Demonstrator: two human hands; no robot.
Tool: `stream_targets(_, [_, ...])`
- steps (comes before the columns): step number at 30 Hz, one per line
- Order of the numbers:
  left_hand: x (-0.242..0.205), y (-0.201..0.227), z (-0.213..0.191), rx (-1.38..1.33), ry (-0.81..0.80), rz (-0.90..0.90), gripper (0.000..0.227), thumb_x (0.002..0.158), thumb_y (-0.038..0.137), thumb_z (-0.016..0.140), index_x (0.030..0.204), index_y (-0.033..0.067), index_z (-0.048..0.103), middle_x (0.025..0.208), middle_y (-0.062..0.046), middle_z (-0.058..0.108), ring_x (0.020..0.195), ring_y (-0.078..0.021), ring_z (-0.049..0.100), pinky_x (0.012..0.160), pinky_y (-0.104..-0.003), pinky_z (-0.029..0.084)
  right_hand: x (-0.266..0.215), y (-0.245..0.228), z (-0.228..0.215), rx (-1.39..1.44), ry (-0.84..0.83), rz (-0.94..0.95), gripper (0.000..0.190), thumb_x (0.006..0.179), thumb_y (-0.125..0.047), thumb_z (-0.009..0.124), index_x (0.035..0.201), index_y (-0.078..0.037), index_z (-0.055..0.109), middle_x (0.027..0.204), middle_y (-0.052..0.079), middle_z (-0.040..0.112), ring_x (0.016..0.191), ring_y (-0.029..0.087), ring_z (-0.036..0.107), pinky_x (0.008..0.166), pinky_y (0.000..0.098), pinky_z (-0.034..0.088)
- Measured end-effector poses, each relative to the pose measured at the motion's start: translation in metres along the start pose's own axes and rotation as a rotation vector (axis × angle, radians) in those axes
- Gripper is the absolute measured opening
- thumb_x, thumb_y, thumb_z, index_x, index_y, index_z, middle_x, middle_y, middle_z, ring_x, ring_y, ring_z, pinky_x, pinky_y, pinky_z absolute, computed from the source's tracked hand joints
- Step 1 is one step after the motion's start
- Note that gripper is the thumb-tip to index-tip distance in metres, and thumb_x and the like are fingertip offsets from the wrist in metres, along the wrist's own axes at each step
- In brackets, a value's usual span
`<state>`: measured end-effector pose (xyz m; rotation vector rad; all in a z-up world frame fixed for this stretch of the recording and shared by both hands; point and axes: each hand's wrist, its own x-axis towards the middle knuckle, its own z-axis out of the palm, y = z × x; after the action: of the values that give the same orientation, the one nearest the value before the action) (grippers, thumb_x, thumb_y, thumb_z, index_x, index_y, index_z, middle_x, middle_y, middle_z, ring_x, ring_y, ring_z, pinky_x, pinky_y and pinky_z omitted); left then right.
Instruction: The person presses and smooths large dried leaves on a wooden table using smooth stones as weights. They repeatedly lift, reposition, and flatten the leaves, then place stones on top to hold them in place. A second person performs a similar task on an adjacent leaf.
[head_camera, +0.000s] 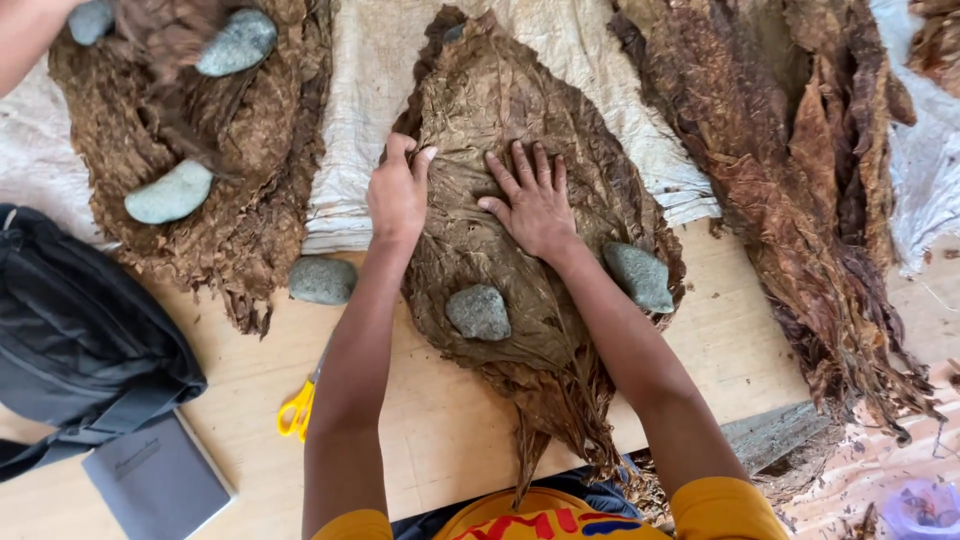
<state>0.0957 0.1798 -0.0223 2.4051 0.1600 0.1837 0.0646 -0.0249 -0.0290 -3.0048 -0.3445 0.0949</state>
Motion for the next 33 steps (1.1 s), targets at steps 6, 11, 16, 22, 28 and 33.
stream_targets(6, [-0.007,-0.016,-0.025,-0.073,0.052,-0.014,0.032,0.097,0.050,0.068,0.108,0.0248,0.052,0.097,-0.014,0.077,0.096,-0.0410,0.073,0.086,-0.054,0.055,0.003,0.001,0.004,0.001,-0.007,0.004,0.073,0.102,-0.073,0.027,0.165,-0.037,0.019,0.171,0.012,0.023,0.157,0.040,0.011,0.125,0.0618,0.005])
stream_targets(11, [0.002,-0.040,-0.014,-0.192,0.072,-0.069,0.031,0.096,0.052,0.071,0.102,0.0238,0.058,0.077,-0.005,0.074,0.081,-0.0309,0.074,0.077,-0.048,0.057,0.001,0.002,0.005,0.015,0.027,0.008,0.073,0.102,-0.072,0.029,0.165,-0.036,0.021,0.170,0.013,0.025,0.157,0.040,0.013,0.124,0.0615,0.007])
stream_targets(16, [0.005,-0.037,-0.031,-0.330,0.152,-0.034,0.022,0.097,0.041,0.074,0.100,0.0210,0.066,0.066,-0.007,0.066,0.067,-0.0253,0.066,0.067,-0.043,0.055,0.001,0.002,0.004,0.018,0.032,-0.002,0.072,0.103,-0.072,0.029,0.164,-0.035,0.024,0.169,0.014,0.026,0.156,0.041,0.014,0.124,0.0623,0.007])
stream_targets(22, [-0.011,-0.029,-0.045,-0.548,-0.182,-0.157,0.048,0.105,0.061,0.049,0.127,0.0178,0.052,0.090,-0.013,0.070,0.069,-0.0227,0.072,0.058,-0.033,0.068,0.001,0.001,0.004,0.030,0.029,0.004,0.072,0.103,-0.071,0.031,0.164,-0.034,0.026,0.169,0.014,0.025,0.156,0.041,0.014,0.124,0.0623,0.007])
stream_targets(28, [-0.057,-0.006,-0.060,-0.524,-0.206,0.143,0.059,0.101,0.008,0.069,0.150,0.0144,0.036,0.112,-0.027,0.065,0.099,-0.0406,0.070,0.079,-0.049,0.061,0.001,0.002,0.006,0.041,0.013,0.019,0.072,0.102,-0.073,0.030,0.164,-0.036,0.024,0.170,0.011,0.023,0.157,0.040,0.012,0.125,0.0615,0.005])
stream_targets(33, [-0.065,-0.023,-0.047,-0.266,0.032,0.227,0.046,0.105,0.007,0.060,0.145,0.0204,0.043,0.133,-0.026,0.059,0.117,-0.0500,0.063,0.099,-0.061,0.053,0.003,0.002,0.008,0.012,0.033,0.025,0.071,0.103,-0.072,0.029,0.164,-0.036,0.024,0.170,0.011,0.023,0.157,0.039,0.012,0.125,0.0613,0.006])
